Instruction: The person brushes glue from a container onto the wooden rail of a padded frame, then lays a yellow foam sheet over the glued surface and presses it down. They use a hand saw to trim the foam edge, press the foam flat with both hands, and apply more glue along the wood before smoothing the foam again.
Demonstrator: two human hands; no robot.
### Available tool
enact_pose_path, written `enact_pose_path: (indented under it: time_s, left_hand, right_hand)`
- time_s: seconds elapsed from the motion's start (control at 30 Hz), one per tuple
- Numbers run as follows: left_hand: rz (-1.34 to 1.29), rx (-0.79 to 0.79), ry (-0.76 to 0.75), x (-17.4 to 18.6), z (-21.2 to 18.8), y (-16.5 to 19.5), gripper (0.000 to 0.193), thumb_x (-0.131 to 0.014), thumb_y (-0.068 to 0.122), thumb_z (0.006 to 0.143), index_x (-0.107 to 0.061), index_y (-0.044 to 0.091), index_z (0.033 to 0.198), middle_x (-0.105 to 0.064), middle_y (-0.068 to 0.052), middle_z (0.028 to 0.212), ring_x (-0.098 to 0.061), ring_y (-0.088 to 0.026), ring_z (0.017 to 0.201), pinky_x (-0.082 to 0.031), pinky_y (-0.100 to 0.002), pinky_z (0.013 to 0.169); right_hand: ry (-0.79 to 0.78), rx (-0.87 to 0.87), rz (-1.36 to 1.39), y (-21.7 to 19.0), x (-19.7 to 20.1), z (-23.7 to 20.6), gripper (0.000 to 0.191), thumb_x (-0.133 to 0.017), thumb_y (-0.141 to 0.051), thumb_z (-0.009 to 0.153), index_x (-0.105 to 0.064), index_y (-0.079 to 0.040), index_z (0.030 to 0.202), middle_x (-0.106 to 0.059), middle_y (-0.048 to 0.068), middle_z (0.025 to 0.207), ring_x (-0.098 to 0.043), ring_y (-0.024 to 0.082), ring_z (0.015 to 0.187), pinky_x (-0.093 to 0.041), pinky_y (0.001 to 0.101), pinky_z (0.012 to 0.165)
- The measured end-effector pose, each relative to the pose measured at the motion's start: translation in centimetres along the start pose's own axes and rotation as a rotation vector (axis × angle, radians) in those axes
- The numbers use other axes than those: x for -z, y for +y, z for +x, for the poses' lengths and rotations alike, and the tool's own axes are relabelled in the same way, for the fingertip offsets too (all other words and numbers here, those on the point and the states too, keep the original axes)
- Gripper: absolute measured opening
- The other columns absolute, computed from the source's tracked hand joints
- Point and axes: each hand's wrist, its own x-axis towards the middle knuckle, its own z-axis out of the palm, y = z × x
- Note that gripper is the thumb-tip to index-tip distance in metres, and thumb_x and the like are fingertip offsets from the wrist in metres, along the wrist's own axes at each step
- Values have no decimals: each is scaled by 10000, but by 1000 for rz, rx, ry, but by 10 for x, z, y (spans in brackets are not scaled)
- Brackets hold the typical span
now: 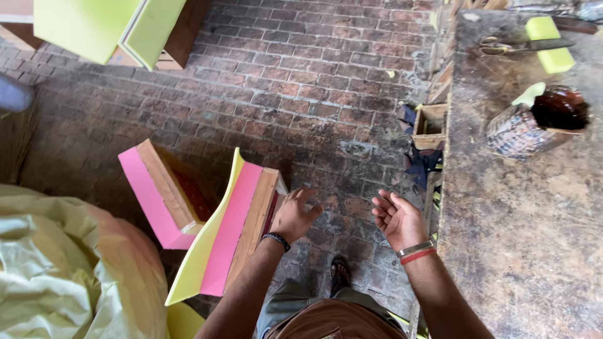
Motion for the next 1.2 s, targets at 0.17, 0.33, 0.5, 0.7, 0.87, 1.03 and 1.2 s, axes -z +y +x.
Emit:
enact_pose_path:
  time_s: [0.17, 0.33, 0.5, 0.7, 0.87, 1.03, 1.2]
  left_hand:
    - [-30, -147, -90, 1, 35, 19, 654, -619, 509, 930, -522, 126, 1451, -570, -148, 1456, -538, -345, 1340, -478, -475, 1067]
    - [-83, -103, -195, 6, 110, 24, 676, -630, 531, 911, -518, 139, 1451, -649, -132, 1374, -663, -327, 1216, -543, -451, 992]
    - [-178, -284, -191, 28, 205, 42, 606, -665, 485, 932, -581, 116, 1405, -691, -138, 1339, -656, -297, 1254, -544, -427, 1001]
    - [-155, -425, -347, 37, 305, 114, 602, -674, 421, 921, -537, 104, 1414, -683, -123, 1317, -659, -279, 1236, -559, -416, 994]
    - [-166, -521, -572, -4, 345, 189, 476, -597, 440, 979, -652, 103, 1311, -719, -116, 1267, -680, -262, 1191, -563, -401, 994]
    - [-13, -625, -727, -72, 377, 280, 491, -536, 487, 996, -712, 77, 1203, -777, -119, 1121, -741, -257, 1047, -569, -401, 912]
    - [39, -515, -795, -136, 414, 374, 491, -499, 514, 985, -665, 124, 1234, -752, -69, 1082, -756, -240, 824, -593, -373, 836]
  right_hand:
    - [28, 63, 7, -28, 0, 25, 320, -576, -311, 1013, -661, -62, 1196, -740, 75, 1009, -691, 190, 841, -540, 342, 738]
    - [39, 87, 42, -57, -13, 67, 286, -587, -300, 1003, -680, -84, 1166, -743, 69, 989, -693, 194, 835, -536, 342, 727]
    - [170, 201, 59, -113, -46, 99, 250, -600, -283, 998, -625, -101, 1167, -720, 76, 985, -683, 196, 822, -544, 372, 740]
    - [299, 454, 92, -192, -78, 110, 249, -588, -241, 1000, -558, -94, 1199, -671, 99, 962, -647, 201, 759, -531, 375, 717]
    - [500, 588, -163, -225, -55, 98, 273, -617, -220, 971, -591, -56, 1188, -724, 100, 1022, -703, 192, 874, -568, 371, 799]
    - [844, 718, -1270, -284, 1, 87, 363, -779, -302, 870, -667, -55, 1112, -703, 111, 1123, -708, 249, 963, -584, 398, 826]
    - [701, 228, -1831, -343, 38, 94, 368, -806, -372, 829, -694, -95, 1045, -661, 105, 1124, -684, 269, 999, -592, 401, 867]
